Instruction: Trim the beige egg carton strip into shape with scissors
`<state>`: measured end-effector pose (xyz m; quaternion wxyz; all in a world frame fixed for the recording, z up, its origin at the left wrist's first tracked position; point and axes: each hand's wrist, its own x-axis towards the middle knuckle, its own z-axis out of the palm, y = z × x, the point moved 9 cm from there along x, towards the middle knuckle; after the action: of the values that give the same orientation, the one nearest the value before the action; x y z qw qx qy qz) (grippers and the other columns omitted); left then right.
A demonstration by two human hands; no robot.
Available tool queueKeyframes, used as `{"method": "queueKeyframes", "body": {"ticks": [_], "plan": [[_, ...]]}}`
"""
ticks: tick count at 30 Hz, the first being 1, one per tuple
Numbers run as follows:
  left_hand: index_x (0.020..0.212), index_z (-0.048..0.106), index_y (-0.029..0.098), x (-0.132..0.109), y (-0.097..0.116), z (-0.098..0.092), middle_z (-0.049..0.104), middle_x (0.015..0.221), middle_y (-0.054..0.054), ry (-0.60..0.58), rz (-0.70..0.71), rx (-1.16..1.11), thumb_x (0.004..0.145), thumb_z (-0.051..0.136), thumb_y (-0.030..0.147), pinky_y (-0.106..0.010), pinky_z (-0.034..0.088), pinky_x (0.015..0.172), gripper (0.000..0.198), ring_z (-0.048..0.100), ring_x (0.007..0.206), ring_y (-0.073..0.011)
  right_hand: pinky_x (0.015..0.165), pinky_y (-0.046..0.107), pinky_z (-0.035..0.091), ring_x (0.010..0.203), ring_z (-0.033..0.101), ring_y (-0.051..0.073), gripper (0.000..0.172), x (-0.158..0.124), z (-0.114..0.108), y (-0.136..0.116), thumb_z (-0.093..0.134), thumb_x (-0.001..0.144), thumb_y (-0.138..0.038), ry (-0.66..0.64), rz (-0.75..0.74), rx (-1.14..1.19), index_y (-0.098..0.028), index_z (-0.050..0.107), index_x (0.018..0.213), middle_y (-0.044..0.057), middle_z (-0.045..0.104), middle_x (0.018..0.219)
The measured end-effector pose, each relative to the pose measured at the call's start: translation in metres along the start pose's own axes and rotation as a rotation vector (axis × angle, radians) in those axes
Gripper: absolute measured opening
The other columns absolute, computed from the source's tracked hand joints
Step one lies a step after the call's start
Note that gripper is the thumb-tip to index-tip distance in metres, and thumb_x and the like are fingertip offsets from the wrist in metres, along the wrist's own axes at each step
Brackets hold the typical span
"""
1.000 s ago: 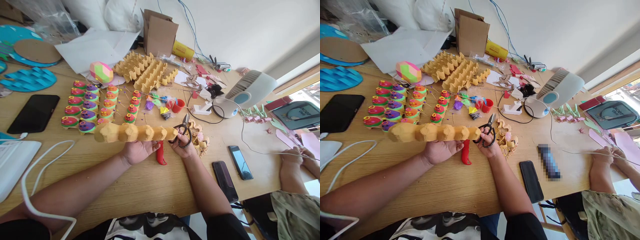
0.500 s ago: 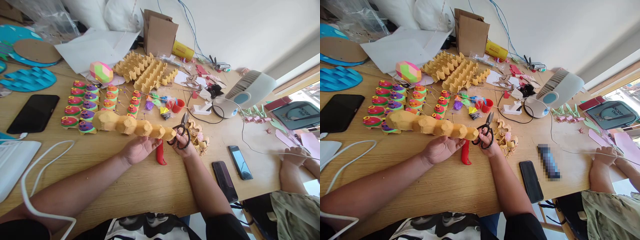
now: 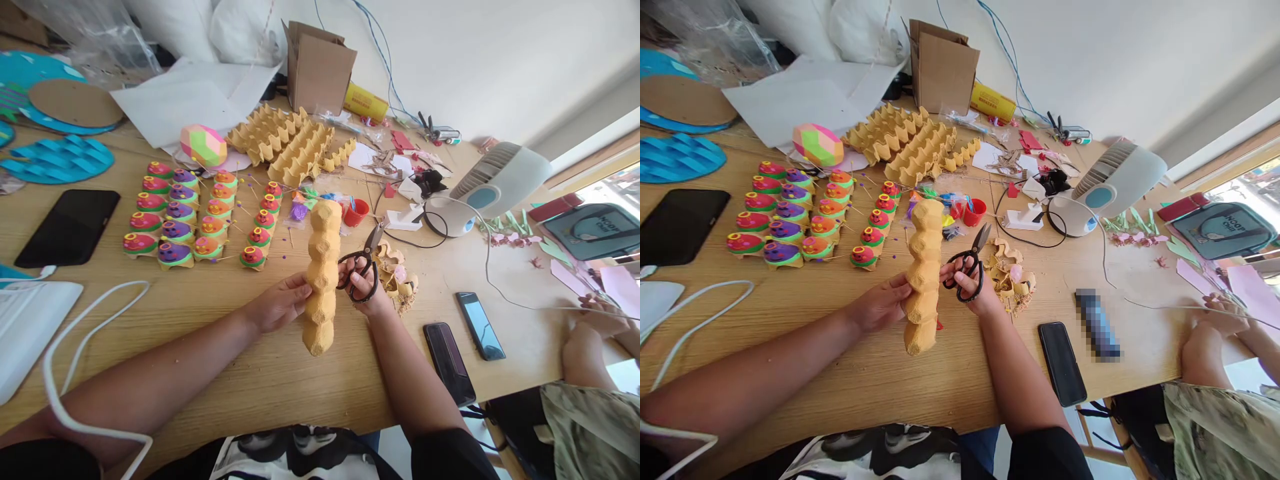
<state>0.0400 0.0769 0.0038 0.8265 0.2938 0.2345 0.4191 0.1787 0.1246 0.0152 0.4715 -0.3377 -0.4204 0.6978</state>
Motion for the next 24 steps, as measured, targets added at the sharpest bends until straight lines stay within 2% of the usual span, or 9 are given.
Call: {"method": "queueKeyframes", "body": {"ticks": [7,11,14,18,24], "plan": [[0.104,0.078,0.020,0.002,-0.003,-0.005,0.076,0.097,-0.006,0.023,0.043,0.149,0.085,0.085,0.042,-0.029,0.054,0.077,0.029,0.069,0.085,-0.0189,0.067,0.026,0.051,0.069,0.060,0.013,0.047,-0.004,0.006,0.001,0.098,0.063,-0.037,-0.006,0.007,0.052,-0.025,0.058,0.084,-0.005,0.062,0.078],[0.101,0.079,0.021,0.000,0.002,-0.002,0.075,0.094,-0.006,0.019,0.070,0.230,0.087,0.083,0.042,-0.031,0.054,0.077,0.026,0.068,0.085,-0.0200,0.067,0.027,0.052,0.069,0.060,0.013,0.045,-0.003,0.003,0.006,0.097,0.063,-0.035,-0.002,0.039,0.081,-0.025,0.059,0.084,-0.005,0.062,0.080],[0.104,0.079,0.020,0.000,0.000,0.001,0.075,0.097,-0.008,-0.001,0.041,0.183,0.088,0.080,0.049,-0.034,0.055,0.078,0.033,0.069,0.086,-0.0224,0.067,0.026,0.051,0.069,0.060,0.013,0.044,-0.003,0.003,0.007,0.097,0.063,-0.033,-0.011,0.055,0.114,-0.024,0.059,0.082,-0.005,0.062,0.079],[0.098,0.080,0.019,0.002,0.000,-0.004,0.075,0.092,-0.008,0.079,0.048,0.146,0.086,0.080,0.055,-0.032,0.054,0.077,0.038,0.068,0.084,-0.0215,0.067,0.026,0.051,0.070,0.060,0.013,0.041,-0.003,0.005,0.008,0.096,0.065,-0.033,-0.042,0.069,0.135,-0.024,0.060,0.083,-0.005,0.061,0.079],[0.093,0.077,0.018,0.001,-0.001,-0.004,0.074,0.089,-0.005,0.098,0.035,0.142,0.084,0.085,0.045,-0.031,0.053,0.075,0.030,0.067,0.081,-0.0197,0.068,0.026,0.049,0.069,0.060,0.012,0.040,-0.003,0.005,0.012,0.096,0.066,-0.033,-0.070,0.079,0.125,-0.023,0.061,0.083,-0.005,0.063,0.078]]}}
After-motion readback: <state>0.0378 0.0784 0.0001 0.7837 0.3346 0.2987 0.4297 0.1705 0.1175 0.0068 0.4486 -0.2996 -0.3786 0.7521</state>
